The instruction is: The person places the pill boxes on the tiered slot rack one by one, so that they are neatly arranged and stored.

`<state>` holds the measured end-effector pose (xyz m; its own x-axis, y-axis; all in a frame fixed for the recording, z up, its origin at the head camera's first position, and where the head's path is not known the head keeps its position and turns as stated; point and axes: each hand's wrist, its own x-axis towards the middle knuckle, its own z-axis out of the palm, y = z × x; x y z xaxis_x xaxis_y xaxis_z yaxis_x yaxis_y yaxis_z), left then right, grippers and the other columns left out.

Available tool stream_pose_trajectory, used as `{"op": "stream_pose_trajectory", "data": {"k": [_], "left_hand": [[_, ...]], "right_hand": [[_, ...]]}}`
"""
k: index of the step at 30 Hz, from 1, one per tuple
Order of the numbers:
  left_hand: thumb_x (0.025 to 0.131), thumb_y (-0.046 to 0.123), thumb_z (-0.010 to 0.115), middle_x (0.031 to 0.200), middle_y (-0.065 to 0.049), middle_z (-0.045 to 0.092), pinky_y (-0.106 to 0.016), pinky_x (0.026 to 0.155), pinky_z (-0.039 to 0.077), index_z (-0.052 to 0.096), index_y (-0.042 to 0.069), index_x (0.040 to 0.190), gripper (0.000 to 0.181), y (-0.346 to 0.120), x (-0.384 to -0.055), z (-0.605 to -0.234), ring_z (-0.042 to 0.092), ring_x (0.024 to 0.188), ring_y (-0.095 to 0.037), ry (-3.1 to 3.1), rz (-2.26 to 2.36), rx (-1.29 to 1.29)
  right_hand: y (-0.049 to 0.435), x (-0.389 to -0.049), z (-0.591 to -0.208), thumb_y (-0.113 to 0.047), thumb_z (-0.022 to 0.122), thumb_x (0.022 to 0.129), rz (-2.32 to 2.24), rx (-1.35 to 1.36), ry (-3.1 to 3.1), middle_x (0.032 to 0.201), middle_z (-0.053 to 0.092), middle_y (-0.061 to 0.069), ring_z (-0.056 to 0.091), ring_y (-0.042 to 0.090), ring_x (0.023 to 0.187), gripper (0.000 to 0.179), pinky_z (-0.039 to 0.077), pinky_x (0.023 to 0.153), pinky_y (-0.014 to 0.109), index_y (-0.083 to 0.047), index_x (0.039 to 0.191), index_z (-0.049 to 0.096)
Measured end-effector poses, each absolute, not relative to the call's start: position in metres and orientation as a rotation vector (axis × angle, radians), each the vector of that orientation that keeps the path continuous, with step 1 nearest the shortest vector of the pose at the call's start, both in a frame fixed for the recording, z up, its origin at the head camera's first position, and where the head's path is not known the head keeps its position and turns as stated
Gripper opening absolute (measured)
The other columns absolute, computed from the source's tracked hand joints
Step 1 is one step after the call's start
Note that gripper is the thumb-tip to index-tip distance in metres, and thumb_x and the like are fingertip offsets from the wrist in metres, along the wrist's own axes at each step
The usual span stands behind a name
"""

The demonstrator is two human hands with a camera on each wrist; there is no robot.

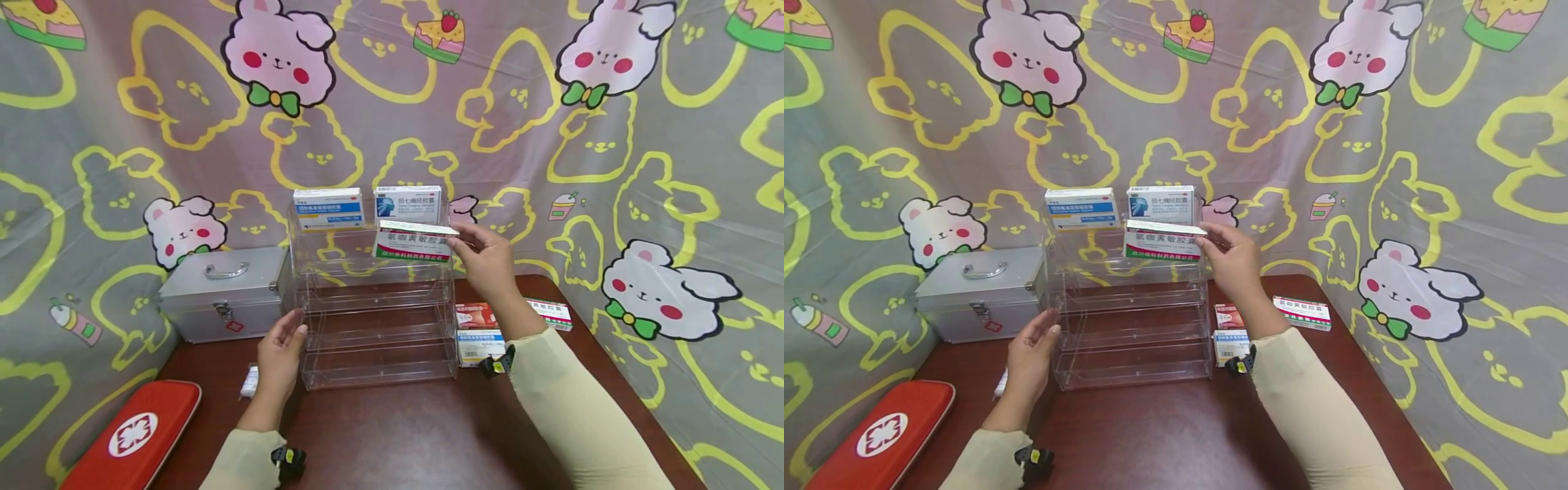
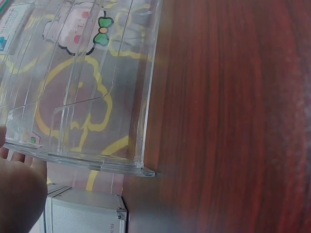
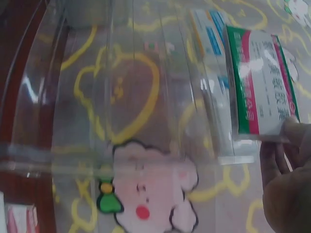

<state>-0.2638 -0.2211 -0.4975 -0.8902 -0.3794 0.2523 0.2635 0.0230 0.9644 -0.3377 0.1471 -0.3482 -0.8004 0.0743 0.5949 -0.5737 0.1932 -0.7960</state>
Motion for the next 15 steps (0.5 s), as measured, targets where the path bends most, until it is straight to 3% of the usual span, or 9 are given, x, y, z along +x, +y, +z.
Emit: {"op": "stream_pose_trajectory", "data": {"k": [7,15], "left_hand": [[0.106,-0.001,0.066,0.157,-0.029,0.057,-0.005,0.104,0.051,0.056,-0.008,0.152,0.047,-0.224,-0.265,-0.5,0.062,0.124,0.006,-1.84,-1.923,0.11],[0.106,-0.002,0.065,0.158,-0.026,0.058,-0.006,0.104,0.051,0.056,-0.006,0.153,0.048,-0.226,-0.27,-0.504,0.061,0.123,0.007,-1.853,-1.919,0.113]], "right_hand": [[0.102,-0.354,-0.339,-0.012,0.08,0.101,1.54,0.467,-1.999,0.125,0.08,0.016,0.077,0.027,0.115,0.028,0.063,0.091,0.02,-0.005,0.128,0.079],[0.07,-0.37,-0.346,-0.011,0.08,0.1,1.475,0.419,-2.044,0.118,0.082,0.016,0.08,0.029,0.11,0.023,0.067,0.094,0.04,-0.005,0.123,0.081]]}}
